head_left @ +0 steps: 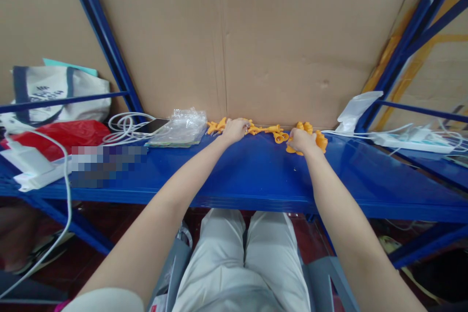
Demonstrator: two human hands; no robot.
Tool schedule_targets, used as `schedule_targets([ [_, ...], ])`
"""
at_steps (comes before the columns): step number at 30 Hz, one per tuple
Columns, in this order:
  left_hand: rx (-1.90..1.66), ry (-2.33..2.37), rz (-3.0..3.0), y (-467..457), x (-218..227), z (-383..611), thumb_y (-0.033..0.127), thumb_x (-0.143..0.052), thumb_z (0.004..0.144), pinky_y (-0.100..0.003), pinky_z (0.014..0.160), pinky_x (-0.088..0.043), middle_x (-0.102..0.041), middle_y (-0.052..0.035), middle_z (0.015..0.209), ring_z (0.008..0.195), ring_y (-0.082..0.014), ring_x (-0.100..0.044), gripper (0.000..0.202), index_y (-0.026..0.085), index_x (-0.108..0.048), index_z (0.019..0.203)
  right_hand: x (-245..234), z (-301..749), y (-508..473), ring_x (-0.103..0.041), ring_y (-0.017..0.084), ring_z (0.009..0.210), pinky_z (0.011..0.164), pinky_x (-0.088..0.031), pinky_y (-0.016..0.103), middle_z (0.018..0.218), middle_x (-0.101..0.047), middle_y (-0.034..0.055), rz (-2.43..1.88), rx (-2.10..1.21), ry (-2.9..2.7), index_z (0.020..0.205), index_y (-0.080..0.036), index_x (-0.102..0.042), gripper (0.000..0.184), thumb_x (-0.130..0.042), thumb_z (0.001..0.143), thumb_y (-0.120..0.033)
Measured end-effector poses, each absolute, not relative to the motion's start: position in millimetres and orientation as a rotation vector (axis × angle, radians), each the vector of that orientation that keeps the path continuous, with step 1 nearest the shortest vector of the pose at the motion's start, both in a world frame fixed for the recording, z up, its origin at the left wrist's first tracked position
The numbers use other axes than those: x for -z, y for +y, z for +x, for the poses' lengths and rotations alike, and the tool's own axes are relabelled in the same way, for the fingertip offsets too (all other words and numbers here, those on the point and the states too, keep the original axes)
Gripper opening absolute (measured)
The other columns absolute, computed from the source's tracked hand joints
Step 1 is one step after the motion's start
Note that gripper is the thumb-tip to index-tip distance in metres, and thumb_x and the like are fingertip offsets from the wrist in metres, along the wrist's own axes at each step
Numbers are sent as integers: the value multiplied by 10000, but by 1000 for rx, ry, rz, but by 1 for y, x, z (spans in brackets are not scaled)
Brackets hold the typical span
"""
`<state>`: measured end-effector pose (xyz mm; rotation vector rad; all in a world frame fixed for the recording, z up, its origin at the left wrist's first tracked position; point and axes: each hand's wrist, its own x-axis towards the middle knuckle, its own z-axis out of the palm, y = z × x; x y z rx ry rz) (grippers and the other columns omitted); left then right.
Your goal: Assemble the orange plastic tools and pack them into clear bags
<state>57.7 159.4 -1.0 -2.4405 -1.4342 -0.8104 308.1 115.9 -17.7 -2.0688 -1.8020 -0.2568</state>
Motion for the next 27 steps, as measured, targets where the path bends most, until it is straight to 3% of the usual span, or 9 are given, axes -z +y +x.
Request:
schedule_targets([
  [6, 585, -1514, -2338, 178, -5, 74, 198, -461, 960, -370, 962, -446, -705, -112, 1249, 1158, -258, -640, 357, 220, -677, 1244, 11, 296, 100, -596, 327, 1143, 960, -399, 522, 1146, -695, 179, -2186, 370, -1839, 1164, -149, -669, 347, -583, 829, -136],
  [9, 517, -1596, -2324, 189, 1, 78, 199, -421, 967, -416, 1003, -440, -675, -128, 1302, 1196, -276, -622, 379, 207, -674, 1249, 10, 285, 93, -520, 335, 1232, 998, -368, 518, 1276, -636, 197, -2143, 486, -1856, 1230, -137, -637, 367, -563, 879, -209],
  [15, 470, -1718, -2401, 198, 16, 83, 257, -399, 974, -603, 1118, -337, -554, -136, 1472, 1371, -335, -482, 443, 235, -567, 1383, 20, 263, 96, -504, 321, 1203, 1038, -317, 552, 1256, -646, 192, -1892, 681, -2028, 1259, -137, -621, 362, -464, 969, -288],
  [18, 371, -1781, -2438, 196, 20, 83, 314, -365, 986, -664, 1151, -252, -439, -152, 1565, 1454, -339, -378, 516, 235, -440, 1490, 28, 258, 101, -505, 331, 1227, 1065, -273, 615, 1285, -641, 200, -1948, 648, -2130, 1279, -143, -625, 376, -452, 989, -309],
  [23, 137, -1891, -2460, 193, 19, 81, 546, -440, 918, -698, 1179, -100, -108, -143, 1685, 1555, -369, -54, 760, 235, -263, 1589, 35, 258, 107, -544, 327, 1209, 1104, -209, 648, 1279, -641, 200, -2010, 641, -2159, 1258, -168, -644, 353, -490, 983, -325],
  [27, 79, -1900, -2464, 188, 16, 79, 509, -415, 927, -676, 1191, -86, -24, -125, 1687, 1557, -349, 10, 765, 214, -217, 1605, 37, 259, 110, -574, 328, 1184, 1115, -160, 672, 1273, -643, 201, -2048, 623, -2128, 1291, -173, -626, 370, -482, 987, -327],
])
